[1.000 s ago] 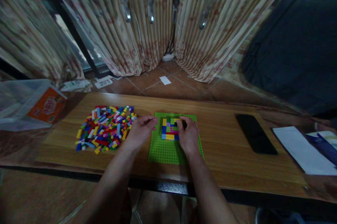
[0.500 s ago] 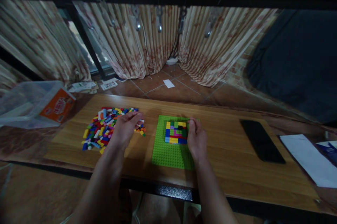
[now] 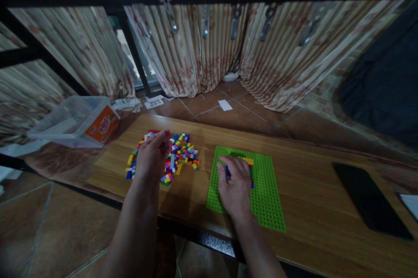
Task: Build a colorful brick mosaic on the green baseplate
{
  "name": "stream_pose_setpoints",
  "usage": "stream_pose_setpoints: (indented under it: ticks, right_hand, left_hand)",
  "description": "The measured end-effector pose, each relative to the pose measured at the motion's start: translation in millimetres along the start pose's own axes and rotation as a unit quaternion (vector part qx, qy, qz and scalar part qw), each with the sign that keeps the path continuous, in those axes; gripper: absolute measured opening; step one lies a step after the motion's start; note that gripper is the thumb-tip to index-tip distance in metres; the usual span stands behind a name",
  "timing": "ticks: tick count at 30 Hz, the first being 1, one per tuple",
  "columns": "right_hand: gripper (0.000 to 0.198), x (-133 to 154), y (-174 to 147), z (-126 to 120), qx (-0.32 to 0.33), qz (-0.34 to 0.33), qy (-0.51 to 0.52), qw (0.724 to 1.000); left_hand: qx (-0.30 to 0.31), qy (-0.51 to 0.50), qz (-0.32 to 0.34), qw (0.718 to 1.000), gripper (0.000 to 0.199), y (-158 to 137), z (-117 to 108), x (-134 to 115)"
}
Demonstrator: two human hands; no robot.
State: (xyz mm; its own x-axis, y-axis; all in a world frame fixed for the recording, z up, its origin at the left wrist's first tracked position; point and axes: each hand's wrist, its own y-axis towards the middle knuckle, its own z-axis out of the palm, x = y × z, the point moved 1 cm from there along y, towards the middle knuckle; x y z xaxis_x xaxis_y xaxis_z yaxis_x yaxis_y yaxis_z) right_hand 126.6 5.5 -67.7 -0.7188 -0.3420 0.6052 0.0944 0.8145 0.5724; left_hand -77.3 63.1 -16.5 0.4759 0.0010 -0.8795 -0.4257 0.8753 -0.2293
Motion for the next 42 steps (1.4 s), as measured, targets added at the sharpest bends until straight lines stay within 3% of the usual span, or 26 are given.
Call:
stream_pose_setpoints:
  ticks: [4,13,23,28,33,38,42]
  right_hand:
    - [0.019,15,-8,20,0.064,-0.036,0.006,0.997]
    - [0.021,37,-14,48,0.135,-0.074,-0.006,0.988]
    - [0.024,63,-17,77,0.147,0.002,-0.097,0.984]
    - [0.012,68,-14,78,0.155,0.018,-0.108,0.982]
    - [0.013,67,-12,74,0.150,0.035,-0.095,0.983]
    - [0.016,61,-11,65,0.120,0.060,-0.031,0.990]
    - [0.014,56,-6,52,0.083,0.118,0.054,0.988]
  left_hand:
    - [-0.002,-0.031,-0.010,0.999,0.028,1,-4,-3]
    - [0.000,-0.048,-0.013,0.999,0.027,5,-14,-9]
    - [0.011,-0.025,-0.022,0.999,0.026,8,-23,-18]
    - [0.005,-0.032,-0.024,0.999,0.026,12,-26,-21]
    - [0.020,-0.035,-0.030,0.999,0.027,14,-26,-22]
    - [0.027,-0.022,-0.042,0.998,0.024,11,-23,-21]
    - [0.065,0.053,-0.038,0.996,0.025,7,-17,-14]
